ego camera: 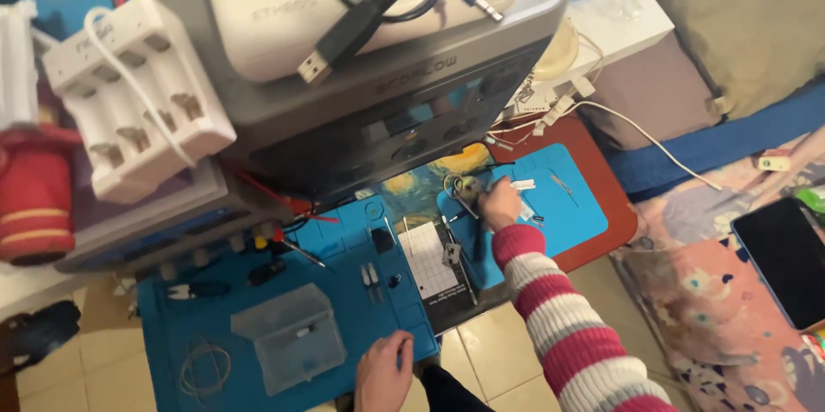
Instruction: Repairing and assembling electronic components on a workbench.
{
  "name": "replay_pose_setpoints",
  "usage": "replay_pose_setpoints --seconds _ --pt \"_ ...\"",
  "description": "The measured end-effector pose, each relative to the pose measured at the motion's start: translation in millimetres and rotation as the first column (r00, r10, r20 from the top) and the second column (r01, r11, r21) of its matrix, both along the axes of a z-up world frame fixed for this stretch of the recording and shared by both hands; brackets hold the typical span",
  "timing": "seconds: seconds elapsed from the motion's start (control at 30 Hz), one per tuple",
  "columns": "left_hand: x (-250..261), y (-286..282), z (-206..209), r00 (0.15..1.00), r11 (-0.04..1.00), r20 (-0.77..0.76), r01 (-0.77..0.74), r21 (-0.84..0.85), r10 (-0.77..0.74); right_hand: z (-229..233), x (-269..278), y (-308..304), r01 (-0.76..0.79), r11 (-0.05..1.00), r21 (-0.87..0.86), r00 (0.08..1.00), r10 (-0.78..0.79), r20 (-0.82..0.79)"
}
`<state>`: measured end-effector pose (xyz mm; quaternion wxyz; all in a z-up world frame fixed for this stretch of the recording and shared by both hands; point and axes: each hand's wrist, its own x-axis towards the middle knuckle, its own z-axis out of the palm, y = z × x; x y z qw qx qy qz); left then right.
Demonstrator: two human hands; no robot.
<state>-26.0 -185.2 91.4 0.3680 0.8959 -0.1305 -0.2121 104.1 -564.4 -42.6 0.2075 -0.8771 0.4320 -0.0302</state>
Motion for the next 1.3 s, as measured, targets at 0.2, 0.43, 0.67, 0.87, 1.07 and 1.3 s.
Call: replay_pose_setpoints --seconds 0.2,0.43,0.67,0.87,1.07,1.3 --pt "-9 8 -19 0.999 0.999 -0.012 -0.044 -0.014 0.044 32 -66 21 -0.105 0.994 0.018 0.944 0.094 0.316" --pt "-10 34 -24 0.985 0.979 -0.040 -0.159 0.130 0.165 44 -96 213 -0.380 0.617 0.689 0.921 0.182 0.345" --pt "-7 64 -16 0.963 0.939 -0.109 -0.208 0.273 0.245 41 -69 298 -0.656 0.685 0.316 0.735 0.483 0.477" --pt "-7 74 -5 0.968 0.957 -0.116 -0.194 0.215 0.222 27 -58 312 -0.632 0.754 0.177 0.760 0.559 0.332" --pt "-7 75 -9 0.975 0.973 -0.157 -0.123 0.195 0.155 30 -52 320 -0.633 0.767 0.103 0.772 0.614 0.166" --pt "-3 61 -18 0.989 0.986 -0.090 -0.110 0.125 0.121 65 -53 282 -0.550 0.826 0.126 0.832 0.528 0.172"
